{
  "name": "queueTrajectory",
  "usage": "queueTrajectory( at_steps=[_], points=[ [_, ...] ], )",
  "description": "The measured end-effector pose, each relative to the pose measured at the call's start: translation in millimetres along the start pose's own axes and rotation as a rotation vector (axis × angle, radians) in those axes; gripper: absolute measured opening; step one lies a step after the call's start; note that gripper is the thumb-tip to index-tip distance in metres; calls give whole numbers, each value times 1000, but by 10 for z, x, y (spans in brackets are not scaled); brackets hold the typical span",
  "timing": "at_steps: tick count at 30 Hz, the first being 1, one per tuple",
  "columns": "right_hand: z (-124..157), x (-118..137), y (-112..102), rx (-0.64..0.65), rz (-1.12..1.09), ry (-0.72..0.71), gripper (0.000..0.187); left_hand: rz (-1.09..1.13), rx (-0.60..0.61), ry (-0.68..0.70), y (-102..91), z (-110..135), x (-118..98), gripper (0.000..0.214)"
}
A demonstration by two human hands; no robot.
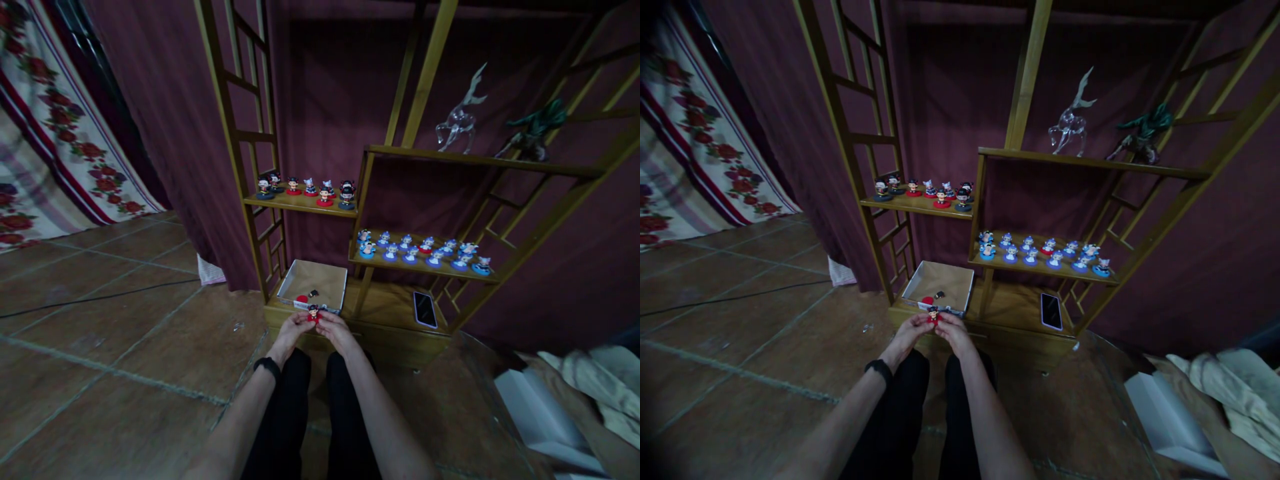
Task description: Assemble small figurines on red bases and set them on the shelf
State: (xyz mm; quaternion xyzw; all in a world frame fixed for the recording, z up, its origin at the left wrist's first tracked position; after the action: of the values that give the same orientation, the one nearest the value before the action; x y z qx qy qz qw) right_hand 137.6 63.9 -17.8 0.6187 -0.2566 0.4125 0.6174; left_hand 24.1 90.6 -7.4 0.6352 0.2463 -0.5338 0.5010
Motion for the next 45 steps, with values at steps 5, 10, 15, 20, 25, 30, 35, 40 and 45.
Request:
queueTrajectory(
  at_steps=[5,10,15,20,25,30,35,40,45],
  points=[
    [-3,-19,2,5,-25,12,39,-30,-18,35,-4,-12,-14,40],
    [-19,-25,-13,8,-5,8,39,-65,-25,60,8,-24,-35,42],
    [-28,-36,-18,14,-23,6,37,-84,-22,67,2,-32,-32,44],
    [-25,-53,-46,-20,-27,18,36,-115,-11,82,6,-38,-61,41],
    [-34,-60,-37,-14,-11,33,34,-104,-33,88,9,-30,-74,41],
    [-53,-57,-43,-12,24,38,35,-89,-21,83,26,-31,-60,43],
    [-62,-59,-63,-21,43,30,36,-154,13,125,51,-57,-64,43],
    [-64,-96,-85,-39,93,70,33,-351,52,141,102,-80,-31,47],
    [-69,-87,-74,-23,123,56,33,-670,57,172,178,-42,-91,42]
  ],
)
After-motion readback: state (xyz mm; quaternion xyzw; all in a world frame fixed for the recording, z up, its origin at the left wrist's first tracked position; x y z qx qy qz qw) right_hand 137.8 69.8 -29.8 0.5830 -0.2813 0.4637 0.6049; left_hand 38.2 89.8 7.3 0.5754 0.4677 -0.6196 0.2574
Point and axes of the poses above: each hand's wrist, its own z-axis away from the middle knuckle, its own y-axis out of the palm, x = y × z, the point moved 10 cm from there along -z, towards the middle knuckle, and after that the axes turned 11 degrees about x, right-handed, at the moved point
